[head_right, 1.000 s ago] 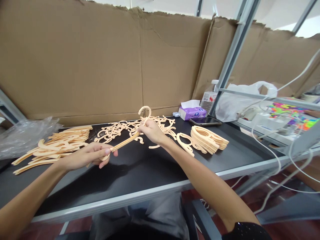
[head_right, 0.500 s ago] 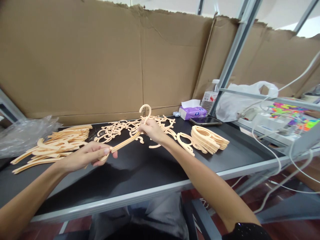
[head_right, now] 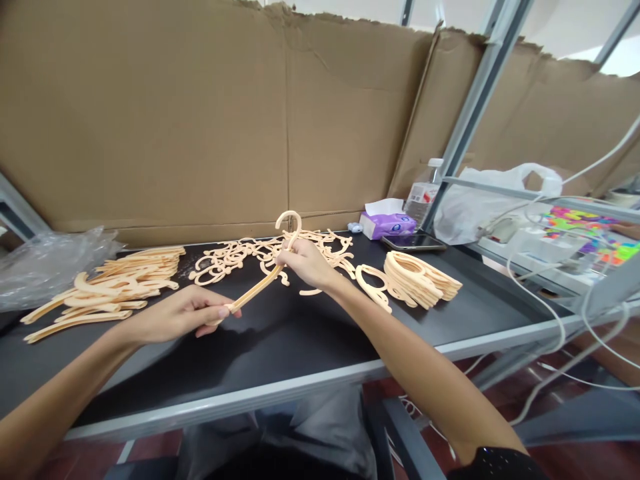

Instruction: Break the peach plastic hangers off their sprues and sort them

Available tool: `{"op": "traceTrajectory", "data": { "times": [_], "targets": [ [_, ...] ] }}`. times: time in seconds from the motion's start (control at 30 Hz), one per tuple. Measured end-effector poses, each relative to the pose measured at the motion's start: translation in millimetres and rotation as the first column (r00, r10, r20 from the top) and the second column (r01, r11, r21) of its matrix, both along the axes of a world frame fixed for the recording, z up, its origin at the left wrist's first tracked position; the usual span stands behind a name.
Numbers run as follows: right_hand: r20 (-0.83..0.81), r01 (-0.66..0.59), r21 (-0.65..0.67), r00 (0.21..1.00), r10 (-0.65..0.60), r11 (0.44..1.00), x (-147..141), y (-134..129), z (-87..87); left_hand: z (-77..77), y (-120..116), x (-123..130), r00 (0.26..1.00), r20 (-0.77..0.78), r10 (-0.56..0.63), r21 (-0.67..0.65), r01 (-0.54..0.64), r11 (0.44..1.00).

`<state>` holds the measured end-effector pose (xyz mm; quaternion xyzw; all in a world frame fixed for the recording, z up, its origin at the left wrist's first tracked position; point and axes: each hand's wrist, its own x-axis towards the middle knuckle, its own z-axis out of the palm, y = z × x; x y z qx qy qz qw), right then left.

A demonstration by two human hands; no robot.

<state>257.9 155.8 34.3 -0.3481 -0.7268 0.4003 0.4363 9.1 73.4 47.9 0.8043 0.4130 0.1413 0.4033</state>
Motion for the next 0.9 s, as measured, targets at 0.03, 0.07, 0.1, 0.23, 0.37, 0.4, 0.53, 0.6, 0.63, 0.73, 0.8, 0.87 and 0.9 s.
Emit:
{"op": "traceTrajectory", "data": {
  "times": [0.03, 0.07, 0.1, 0.23, 0.37, 0.4, 0.53, 0.6, 0.63, 0.73, 0.8, 0.87, 0.9],
  "targets": [
    [0.017, 0.009, 0.007, 1.0, -0.009, 1.0, -0.1, -0.9, 0.5, -0.7, -0.8, 0.5, 1.0, -0.012, 0.0, 0.006, 0.0, 1.0],
    [0.03, 0.015, 0.012, 0.999, -0.015, 1.0, -0.3, -1.7, 1.0, -1.3, -1.6, 1.1, 1.0, -0.023, 0.0, 0.011, 0.001, 1.0],
    [0.039, 0.018, 0.014, 0.999, -0.019, 1.0, -0.5, -2.6, 1.4, -1.8, -2.3, 1.7, 0.999, -0.034, 0.001, 0.019, 0.0, 1.0],
    [0.063, 0.034, 0.018, 0.997, -0.035, 0.999, -0.6, -5.0, 2.6, -3.1, -3.3, 4.5, 0.997, -0.079, 0.012, 0.078, -0.006, 0.997],
    [0.086, 0.048, 0.04, 0.995, -0.051, 0.998, -0.4, -5.3, 3.5, -4.9, -1.5, 6.0, 0.991, -0.129, 0.025, 0.182, -0.002, 0.983],
    [0.083, 0.049, 0.043, 0.995, -0.052, 0.998, -0.4, -5.4, 3.8, -5.5, -1.1, 6.1, 0.989, -0.146, 0.033, 0.212, -0.001, 0.977],
    [0.079, 0.065, 0.041, 0.995, -0.068, 0.997, -1.8, -6.8, 5.1, -7.5, 0.0, 6.6, 0.973, -0.222, 0.063, 0.338, 0.016, 0.941],
    [0.083, 0.073, 0.044, 0.994, -0.077, 0.996, -2.7, -8.0, 5.6, -8.5, 0.2, 6.9, 0.964, -0.251, 0.082, 0.39, 0.023, 0.921],
    [0.085, 0.078, 0.044, 0.993, -0.081, 0.996, -3.1, -8.6, 5.8, -8.9, 0.4, 7.0, 0.961, -0.263, 0.09, 0.41, 0.026, 0.912],
    [0.094, 0.1, 0.044, 0.99, -0.104, 0.994, -3.7, -9.1, 6.2, -9.9, 1.1, 7.5, 0.952, -0.286, 0.108, 0.45, 0.034, 0.893],
    [0.1, 0.127, 0.046, 0.986, -0.131, 0.991, -3.9, -8.3, 6.4, -10.2, 1.6, 7.7, 0.942, -0.307, 0.135, 0.473, 0.028, 0.881],
    [0.099, 0.152, 0.053, 0.983, -0.156, 0.987, -4.2, -6.9, 6.6, -10.4, 2.0, 7.6, 0.928, -0.334, 0.167, 0.504, 0.026, 0.863],
    [0.096, 0.16, 0.055, 0.982, -0.165, 0.986, -4.3, -6.1, 6.6, -10.4, 2.0, 7.5, 0.92, -0.351, 0.177, 0.52, 0.034, 0.853]
  ]
}}
